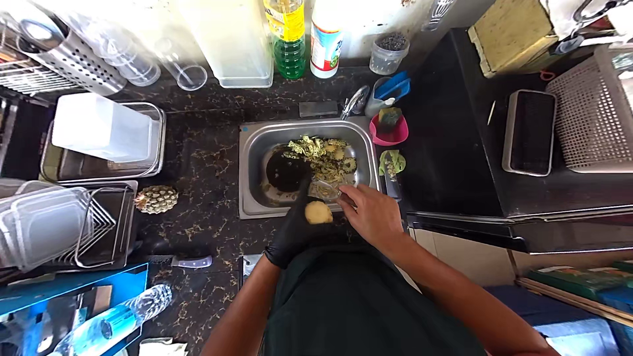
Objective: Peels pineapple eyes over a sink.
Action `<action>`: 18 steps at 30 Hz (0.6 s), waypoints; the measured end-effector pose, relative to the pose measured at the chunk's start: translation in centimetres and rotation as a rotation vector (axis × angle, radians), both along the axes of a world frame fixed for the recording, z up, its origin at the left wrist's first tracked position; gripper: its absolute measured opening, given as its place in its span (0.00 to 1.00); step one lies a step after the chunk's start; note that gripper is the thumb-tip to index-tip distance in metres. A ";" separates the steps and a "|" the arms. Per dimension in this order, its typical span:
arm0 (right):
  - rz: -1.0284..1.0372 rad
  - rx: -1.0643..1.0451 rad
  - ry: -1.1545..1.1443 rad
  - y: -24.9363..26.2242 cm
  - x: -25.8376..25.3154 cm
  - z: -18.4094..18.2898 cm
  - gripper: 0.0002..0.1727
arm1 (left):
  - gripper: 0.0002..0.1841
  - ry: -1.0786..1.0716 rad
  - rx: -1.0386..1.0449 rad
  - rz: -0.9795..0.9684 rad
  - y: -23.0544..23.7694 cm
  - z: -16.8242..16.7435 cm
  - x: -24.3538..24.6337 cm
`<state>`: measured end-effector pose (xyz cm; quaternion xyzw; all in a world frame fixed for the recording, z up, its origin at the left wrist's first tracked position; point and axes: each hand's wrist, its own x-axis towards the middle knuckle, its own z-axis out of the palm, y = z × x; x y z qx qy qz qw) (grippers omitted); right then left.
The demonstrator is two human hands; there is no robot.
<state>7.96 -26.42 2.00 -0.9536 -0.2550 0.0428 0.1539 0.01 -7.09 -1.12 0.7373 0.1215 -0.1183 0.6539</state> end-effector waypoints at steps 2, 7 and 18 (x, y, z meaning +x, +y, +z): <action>0.001 0.026 -0.027 -0.6 0.1 0.1 0.19 | 0.59 0.094 -0.147 0.169 0.7 -0.2 0.3; 0.017 0.418 -0.070 -2.3 0.4 -0.1 0.20 | 0.32 -0.021 -0.956 0.464 2.5 0.7 0.0; 0.007 0.610 0.671 -1.6 -2.7 1.0 0.25 | 0.29 -0.089 -1.162 0.701 2.2 0.9 0.9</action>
